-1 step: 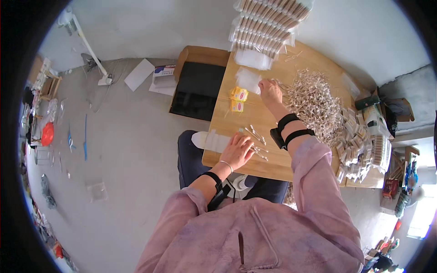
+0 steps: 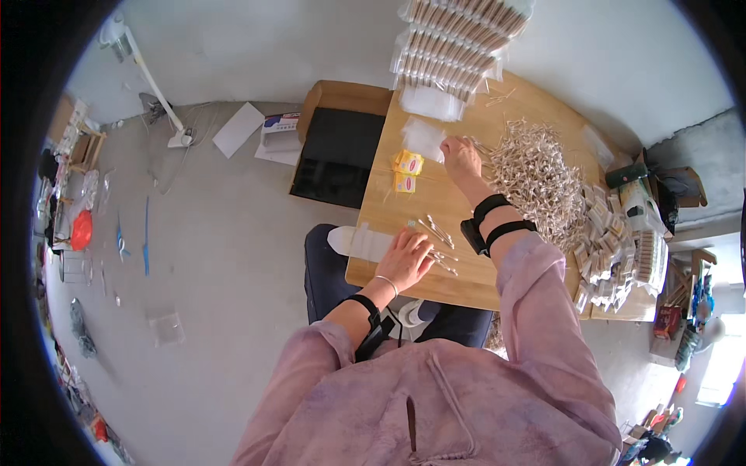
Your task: Gathering loose cotton swabs from a pile and placing them neatly into small plastic bags.
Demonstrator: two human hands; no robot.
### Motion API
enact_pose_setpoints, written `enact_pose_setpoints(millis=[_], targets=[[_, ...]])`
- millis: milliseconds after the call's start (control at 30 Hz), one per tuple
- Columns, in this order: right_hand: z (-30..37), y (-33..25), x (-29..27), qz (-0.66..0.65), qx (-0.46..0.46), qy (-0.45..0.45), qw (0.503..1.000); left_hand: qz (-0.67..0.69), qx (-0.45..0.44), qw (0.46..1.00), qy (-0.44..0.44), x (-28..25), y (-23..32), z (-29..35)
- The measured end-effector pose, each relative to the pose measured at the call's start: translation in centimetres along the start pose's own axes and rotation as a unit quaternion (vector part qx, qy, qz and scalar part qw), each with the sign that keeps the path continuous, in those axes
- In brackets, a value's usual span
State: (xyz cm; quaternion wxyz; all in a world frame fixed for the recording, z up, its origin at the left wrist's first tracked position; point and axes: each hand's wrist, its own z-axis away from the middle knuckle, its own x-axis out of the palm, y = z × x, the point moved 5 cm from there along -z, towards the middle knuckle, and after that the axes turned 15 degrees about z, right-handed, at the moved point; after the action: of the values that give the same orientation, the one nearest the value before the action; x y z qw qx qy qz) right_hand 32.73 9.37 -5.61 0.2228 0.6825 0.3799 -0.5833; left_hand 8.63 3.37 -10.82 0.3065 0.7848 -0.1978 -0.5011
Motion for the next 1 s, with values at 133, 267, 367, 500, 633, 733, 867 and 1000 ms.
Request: enact_pose_setpoints(millis=[133,267,367,500,633,733,867,1000], targets=[[0.3,0.0,0.9,0.023,-0.014,-0.073,0.997,0.008,0.013,1.0,0.012,0.1,0.2,-0.2],[0.4,-0.4,1.2,0.028,-0.025,-0.078,0.996,0.006,0.013,1.0,0.015,0.2,-0.1,0.0],[0.0,0.2,0.3,-0.026,0.029,-0.061,0.997,0.011,0.016,1.0,0.019,0.3,-0.2,0.2],[-0.5,1.7,-2.5,-0.134,0.113,0.055,0.983,0.009,0.015,1.0,0.021,0.3,-0.2,0.2],[2.1,1.1,-4.5,-0.161,0.098,0.135,0.973,0.032,0.018,0.999,0.022,0.3,0.0,0.3],[5.3,0.1,-3.1,-0.318,0.087,0.054,0.942,0.079,0.026,0.995,0.045,0.4,-0.1,-0.2],[10.2,-4.0,-2.8,-0.505,0.161,-0.127,0.839,0.331,-0.151,0.92,0.147,-0.9,-3.7,-0.3],[12.9,-4.8,-4.2,-0.462,0.141,-0.188,0.855,0.594,-0.226,0.705,0.314,-4.1,-6.1,-1.8]])
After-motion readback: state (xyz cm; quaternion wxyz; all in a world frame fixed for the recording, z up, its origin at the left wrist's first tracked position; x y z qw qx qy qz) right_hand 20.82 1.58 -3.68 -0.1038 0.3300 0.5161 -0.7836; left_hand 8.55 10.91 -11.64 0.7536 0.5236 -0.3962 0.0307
